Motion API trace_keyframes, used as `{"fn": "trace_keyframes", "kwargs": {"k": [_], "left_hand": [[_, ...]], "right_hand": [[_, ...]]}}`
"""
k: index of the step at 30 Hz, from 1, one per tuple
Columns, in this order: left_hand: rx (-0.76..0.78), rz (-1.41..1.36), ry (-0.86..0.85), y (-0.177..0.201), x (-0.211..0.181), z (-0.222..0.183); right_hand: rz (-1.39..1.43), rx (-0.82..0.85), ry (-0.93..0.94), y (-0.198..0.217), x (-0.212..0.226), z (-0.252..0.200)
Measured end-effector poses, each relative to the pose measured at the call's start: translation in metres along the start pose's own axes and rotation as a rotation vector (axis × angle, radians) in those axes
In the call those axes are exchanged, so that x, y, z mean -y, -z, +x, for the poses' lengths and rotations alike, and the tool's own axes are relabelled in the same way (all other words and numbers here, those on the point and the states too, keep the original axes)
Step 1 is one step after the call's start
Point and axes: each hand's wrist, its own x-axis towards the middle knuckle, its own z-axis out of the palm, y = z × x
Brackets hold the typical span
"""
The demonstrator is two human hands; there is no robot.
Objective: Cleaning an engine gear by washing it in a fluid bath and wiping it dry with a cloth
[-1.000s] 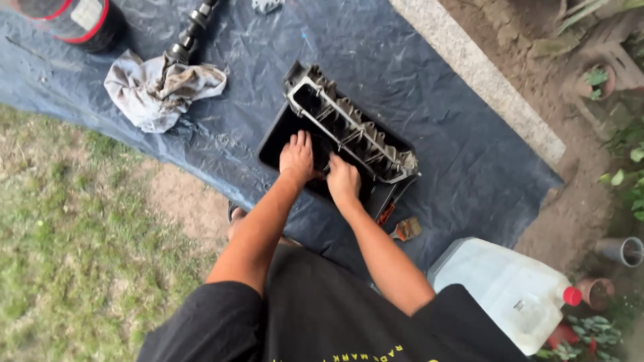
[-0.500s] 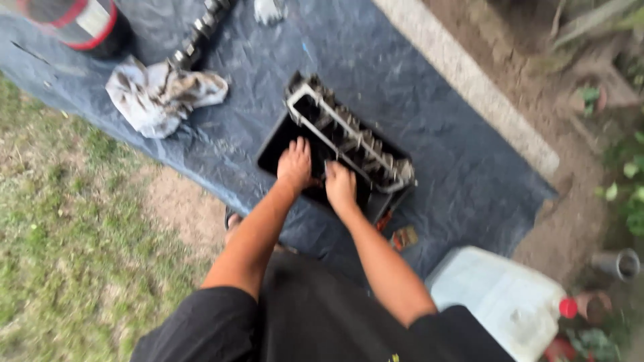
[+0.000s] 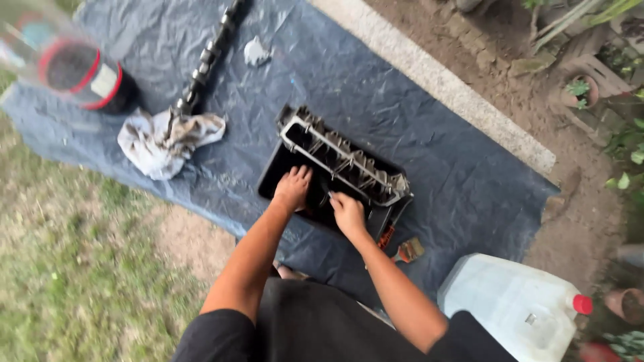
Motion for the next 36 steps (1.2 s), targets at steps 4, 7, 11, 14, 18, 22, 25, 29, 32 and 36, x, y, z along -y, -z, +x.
{"fn": "trace_keyframes", "kwargs": {"k": [4, 7, 11, 14, 18, 22, 25, 29, 32, 36], "left_hand": [[0.011, -0.105, -0.04, 0.073, 0.017, -0.037], [0.018, -0.267, 0.19, 0.096, 0.001, -0.064], [0.071, -0.256, 0.436, 0.1, -0.03, -0.057], [0.041, -0.202, 0.446, 0.079, -0.033, -0.048], [0.069, -0.17, 0.432, 0.062, -0.03, -0.043], [0.072, -0.17, 0.429, 0.056, -0.031, -0.044], [0.039, -0.201, 0.425, 0.074, -0.031, -0.049], [0.052, -0.192, 0.44, 0.067, -0.027, -0.046], [0.057, -0.171, 0.411, 0.063, -0.03, -0.041], [0.081, -0.183, 0.399, 0.08, -0.031, -0.055]], "right_hand": [[-0.026, -0.073, -0.058, 0.017, -0.042, -0.03], [-0.084, -0.056, -0.107, 0.005, -0.067, -0.035], [-0.063, -0.165, -0.13, -0.005, -0.039, -0.011], [0.034, -0.155, -0.064, -0.004, -0.003, -0.013], [-0.114, -0.027, 0.01, -0.017, 0.018, -0.008], [0.019, -0.063, 0.041, -0.025, 0.033, 0.011], [-0.034, 0.023, 0.0, -0.021, 0.009, -0.001], [-0.012, 0.064, 0.022, -0.024, 0.018, 0.021], [-0.023, 0.045, 0.034, -0.029, 0.027, 0.026], [-0.057, 0.048, 0.046, -0.029, -0.016, -0.006]]}}
